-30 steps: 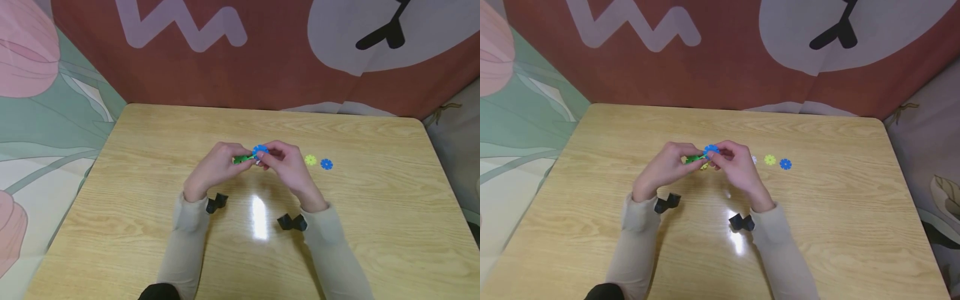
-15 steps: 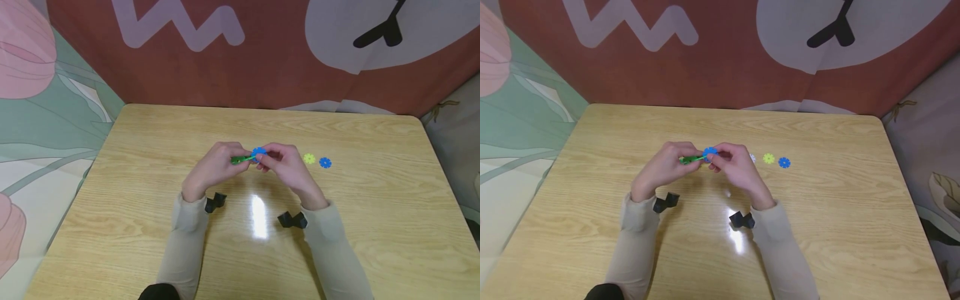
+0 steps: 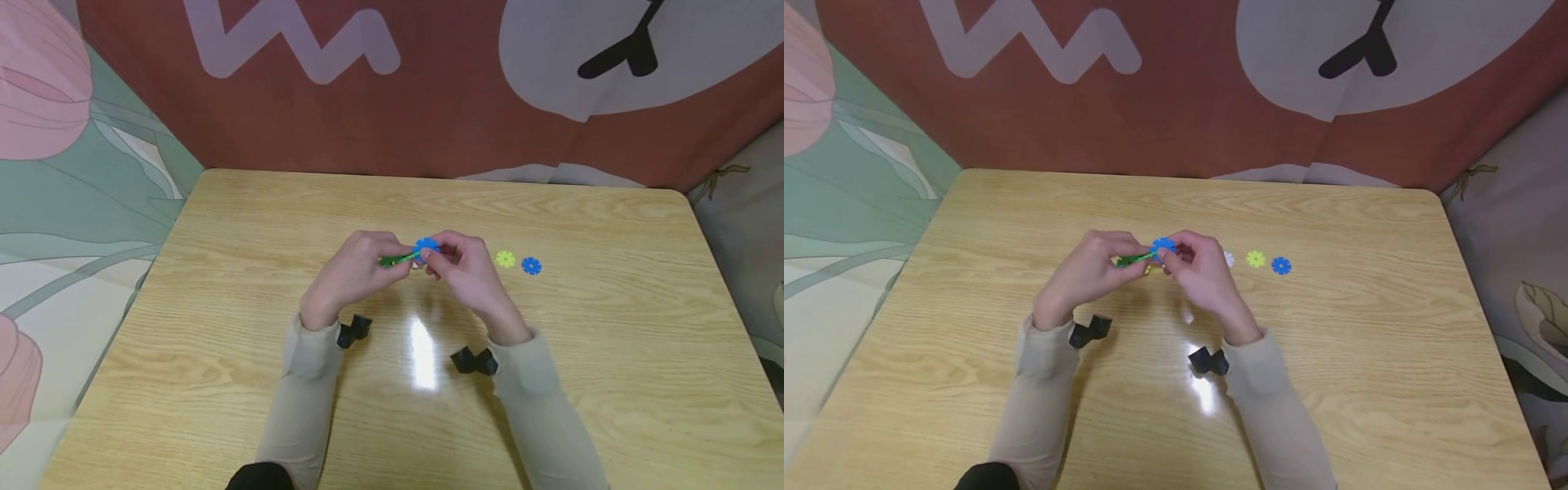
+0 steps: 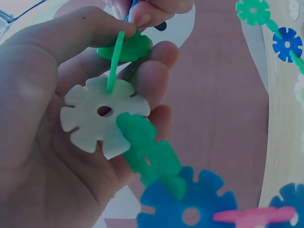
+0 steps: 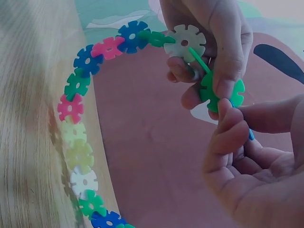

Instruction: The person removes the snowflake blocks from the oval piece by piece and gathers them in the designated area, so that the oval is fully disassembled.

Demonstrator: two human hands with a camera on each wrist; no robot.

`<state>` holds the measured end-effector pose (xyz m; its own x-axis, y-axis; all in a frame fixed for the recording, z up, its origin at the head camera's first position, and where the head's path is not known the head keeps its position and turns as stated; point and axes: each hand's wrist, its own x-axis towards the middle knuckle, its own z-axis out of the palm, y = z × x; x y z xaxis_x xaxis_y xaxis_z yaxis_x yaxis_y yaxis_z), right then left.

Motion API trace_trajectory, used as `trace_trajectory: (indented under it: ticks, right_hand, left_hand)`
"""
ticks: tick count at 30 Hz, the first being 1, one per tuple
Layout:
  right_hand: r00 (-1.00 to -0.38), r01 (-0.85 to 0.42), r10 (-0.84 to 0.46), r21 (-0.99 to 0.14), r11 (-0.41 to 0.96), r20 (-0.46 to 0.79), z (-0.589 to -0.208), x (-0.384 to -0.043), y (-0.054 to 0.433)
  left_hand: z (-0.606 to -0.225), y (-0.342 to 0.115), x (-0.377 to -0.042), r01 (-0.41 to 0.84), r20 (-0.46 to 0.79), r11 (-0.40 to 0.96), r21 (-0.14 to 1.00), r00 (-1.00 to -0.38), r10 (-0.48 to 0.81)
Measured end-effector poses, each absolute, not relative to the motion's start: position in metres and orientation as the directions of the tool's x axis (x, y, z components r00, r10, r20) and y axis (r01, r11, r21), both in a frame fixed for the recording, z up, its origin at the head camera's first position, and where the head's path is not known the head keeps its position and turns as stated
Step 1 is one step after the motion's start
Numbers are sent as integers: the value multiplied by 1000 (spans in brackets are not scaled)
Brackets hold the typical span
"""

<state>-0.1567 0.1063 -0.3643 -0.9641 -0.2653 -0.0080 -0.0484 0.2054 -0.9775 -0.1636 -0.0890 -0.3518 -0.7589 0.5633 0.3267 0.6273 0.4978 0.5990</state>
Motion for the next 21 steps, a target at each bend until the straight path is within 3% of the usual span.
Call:
trace_trajectory:
  ticks: [14,21]
  right_hand:
    - [-967,-80,-252,-974,212,25,-366,-157,103]
    - [-982,-73,-187,-979,191,36,-364,-160,114]
  left_hand:
    - [-353,-89,-165,607,320,499,619,-774,545]
    - [-354,-90,-166,590,293,524,614,-787,543]
